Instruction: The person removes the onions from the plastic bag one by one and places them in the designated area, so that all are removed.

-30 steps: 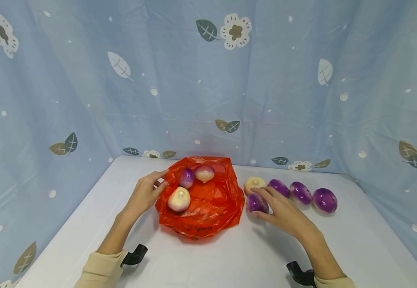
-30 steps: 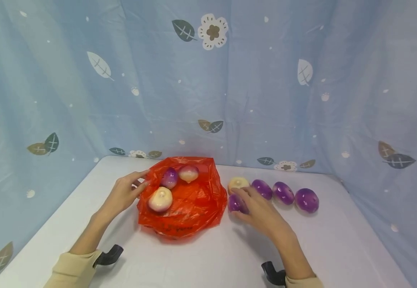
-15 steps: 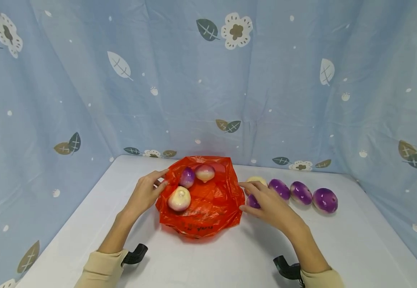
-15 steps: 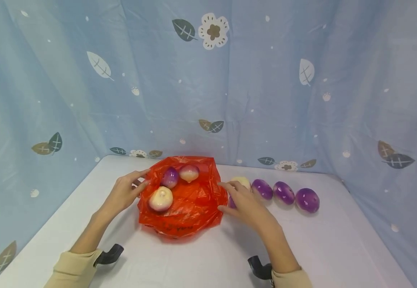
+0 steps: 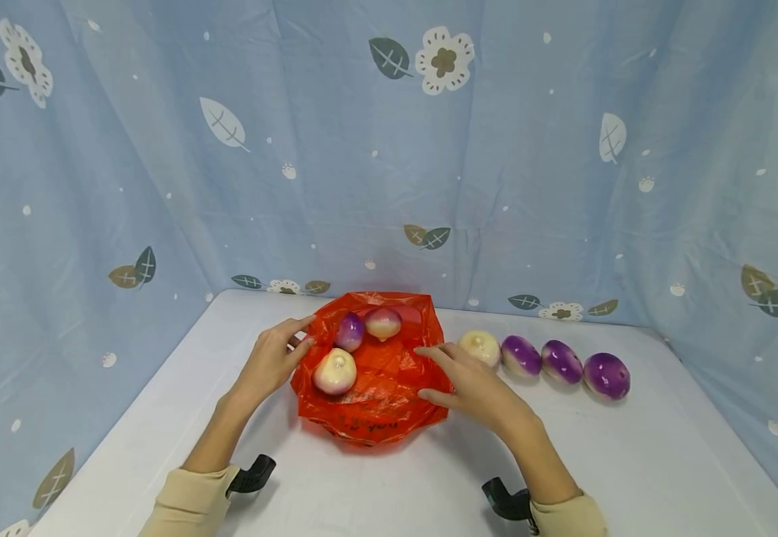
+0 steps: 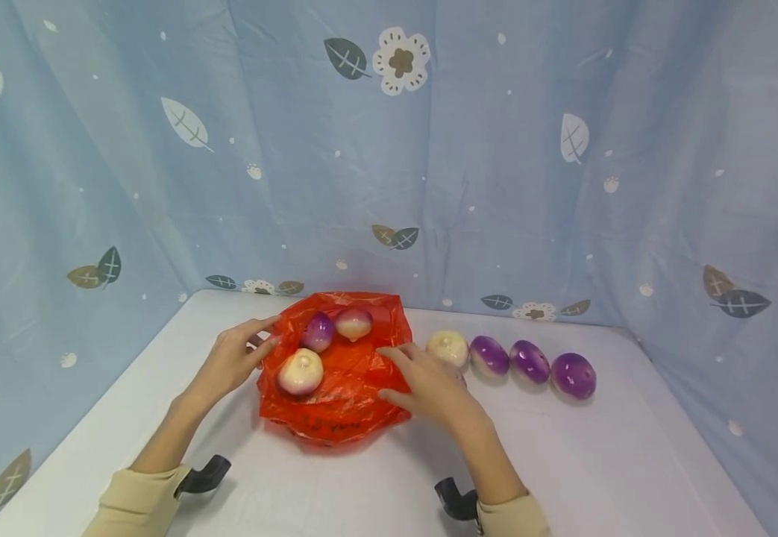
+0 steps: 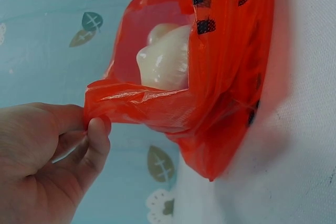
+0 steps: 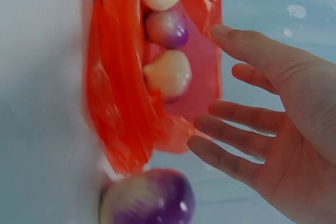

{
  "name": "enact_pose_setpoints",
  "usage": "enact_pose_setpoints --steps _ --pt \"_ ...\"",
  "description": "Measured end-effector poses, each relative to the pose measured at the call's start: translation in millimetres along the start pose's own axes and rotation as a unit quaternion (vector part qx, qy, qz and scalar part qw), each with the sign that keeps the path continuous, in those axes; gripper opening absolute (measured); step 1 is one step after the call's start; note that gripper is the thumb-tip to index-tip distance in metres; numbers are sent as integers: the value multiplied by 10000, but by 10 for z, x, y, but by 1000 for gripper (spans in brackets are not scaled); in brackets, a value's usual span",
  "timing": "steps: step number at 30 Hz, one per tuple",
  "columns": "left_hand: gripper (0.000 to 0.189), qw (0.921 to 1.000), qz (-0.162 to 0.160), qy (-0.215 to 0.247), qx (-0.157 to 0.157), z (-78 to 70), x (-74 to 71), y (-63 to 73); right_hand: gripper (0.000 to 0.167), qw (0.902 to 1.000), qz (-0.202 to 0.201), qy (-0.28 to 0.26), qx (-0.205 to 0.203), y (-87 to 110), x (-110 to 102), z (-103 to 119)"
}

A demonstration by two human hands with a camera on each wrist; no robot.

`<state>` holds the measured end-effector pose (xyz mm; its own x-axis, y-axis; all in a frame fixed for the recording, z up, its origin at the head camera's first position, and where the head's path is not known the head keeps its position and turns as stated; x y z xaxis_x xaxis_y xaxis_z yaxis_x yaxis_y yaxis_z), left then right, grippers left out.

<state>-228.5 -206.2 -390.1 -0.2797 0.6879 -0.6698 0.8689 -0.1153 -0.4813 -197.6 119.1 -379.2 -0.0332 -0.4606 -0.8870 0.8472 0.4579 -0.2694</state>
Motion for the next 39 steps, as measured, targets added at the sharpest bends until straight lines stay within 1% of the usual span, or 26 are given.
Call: enact_pose_setpoints --steps 3,7,14,20,26,32,35,39 --pt "41 10000 -8 3 -13 3 -2 3 62 9998 119 -122 39 -38 83 39" --pt "41 10000 -33 -4 -7 12 5 4 62 9996 172 -219 -10 -91 197 89" --pt "41 10000 -20 2 13 9 23 2 60 9986 473 -217 -42 -154 402 190" --pt "41 10000 -16 -4 25 13 26 6 60 9983 562 -99 -132 -247 549 324" --pt "41 10000 -18 9 15 17 29 7 60 9983 473 -21 -344 -382 631 479" --pt "41 10000 14 21 -10 15 31 5 60 9981 169 70 -589 -492 719 559" --pt "41 10000 15 22 5 21 32 0 59 9981 51 158 -598 -538 760 582" --pt "41 10000 -15 7 40 29 32 -2 61 9987 103 155 -483 -598 801 630"
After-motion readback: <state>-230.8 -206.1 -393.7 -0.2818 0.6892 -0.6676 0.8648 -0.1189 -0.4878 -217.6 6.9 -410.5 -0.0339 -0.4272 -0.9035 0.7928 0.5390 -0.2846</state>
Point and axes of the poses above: each hand's wrist, its own y-axis away from the middle knuckle, its own x-axis out of the palm, z = x × y, the point moved 2 cm from there along -y, towards the middle knuckle, and after that the axes turned 6 degrees about -z, right-handed, at the moved point
